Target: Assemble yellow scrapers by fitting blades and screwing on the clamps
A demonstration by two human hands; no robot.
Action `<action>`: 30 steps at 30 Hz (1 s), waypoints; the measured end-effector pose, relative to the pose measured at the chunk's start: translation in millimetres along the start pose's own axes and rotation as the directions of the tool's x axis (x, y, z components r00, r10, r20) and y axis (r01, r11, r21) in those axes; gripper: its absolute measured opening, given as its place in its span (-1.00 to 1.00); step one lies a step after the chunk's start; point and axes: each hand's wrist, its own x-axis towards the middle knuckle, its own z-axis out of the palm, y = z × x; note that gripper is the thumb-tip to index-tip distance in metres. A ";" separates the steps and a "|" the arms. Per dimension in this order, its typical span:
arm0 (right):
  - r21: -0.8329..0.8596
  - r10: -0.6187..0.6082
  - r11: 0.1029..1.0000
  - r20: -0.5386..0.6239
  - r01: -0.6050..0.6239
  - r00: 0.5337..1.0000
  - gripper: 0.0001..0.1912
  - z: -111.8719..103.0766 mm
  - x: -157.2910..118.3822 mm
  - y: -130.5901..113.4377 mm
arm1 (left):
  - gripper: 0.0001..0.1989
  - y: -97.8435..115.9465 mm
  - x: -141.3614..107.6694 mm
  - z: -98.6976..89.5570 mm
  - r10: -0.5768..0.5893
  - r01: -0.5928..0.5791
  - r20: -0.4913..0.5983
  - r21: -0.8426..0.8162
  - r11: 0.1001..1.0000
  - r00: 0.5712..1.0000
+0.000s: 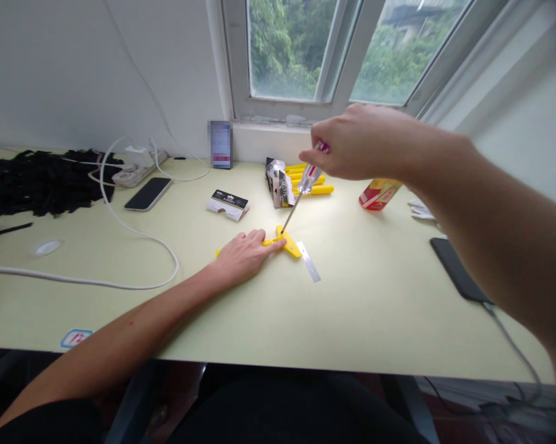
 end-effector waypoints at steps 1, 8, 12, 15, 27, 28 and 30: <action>0.048 -0.058 0.997 0.013 0.058 0.998 -0.66 -0.6 -2.2 -2.0 | -0.46 0.2 0.0 -0.2 -0.004 0.004 0.002 -0.001 1.000 1.000; 0.215 -0.180 0.958 -0.069 0.191 0.981 -0.71 2.2 -24.2 -9.8 | -0.49 2.3 -0.1 -3.5 -0.021 0.021 0.011 -0.019 1.000 1.000; 0.320 -0.118 0.930 -0.211 0.183 0.970 -0.81 4.7 -41.5 2.1 | -0.49 1.8 -1.0 -2.3 -0.018 0.018 -0.001 -0.008 1.000 1.000; 0.439 -0.020 0.888 -0.266 0.139 0.964 -0.80 9.3 -51.9 16.3 | -0.46 0.6 -1.7 -0.6 0.000 0.000 -0.010 0.001 1.000 1.000; 0.531 0.082 0.847 -0.191 0.033 0.978 -0.79 33.7 -70.8 34.1 | -0.49 -1.9 0.0 4.2 -0.008 0.008 -0.006 -0.046 0.999 1.000; 0.513 0.080 0.858 -0.194 0.032 0.978 -0.79 33.6 -70.8 34.6 | -0.49 -1.9 0.0 4.0 -0.007 0.007 -0.010 -0.040 0.999 1.000; 0.486 0.069 0.873 -0.199 0.037 0.978 -0.81 33.5 -70.1 34.6 | -0.48 -1.8 -0.2 3.4 -0.006 0.006 -0.012 -0.028 1.000 1.000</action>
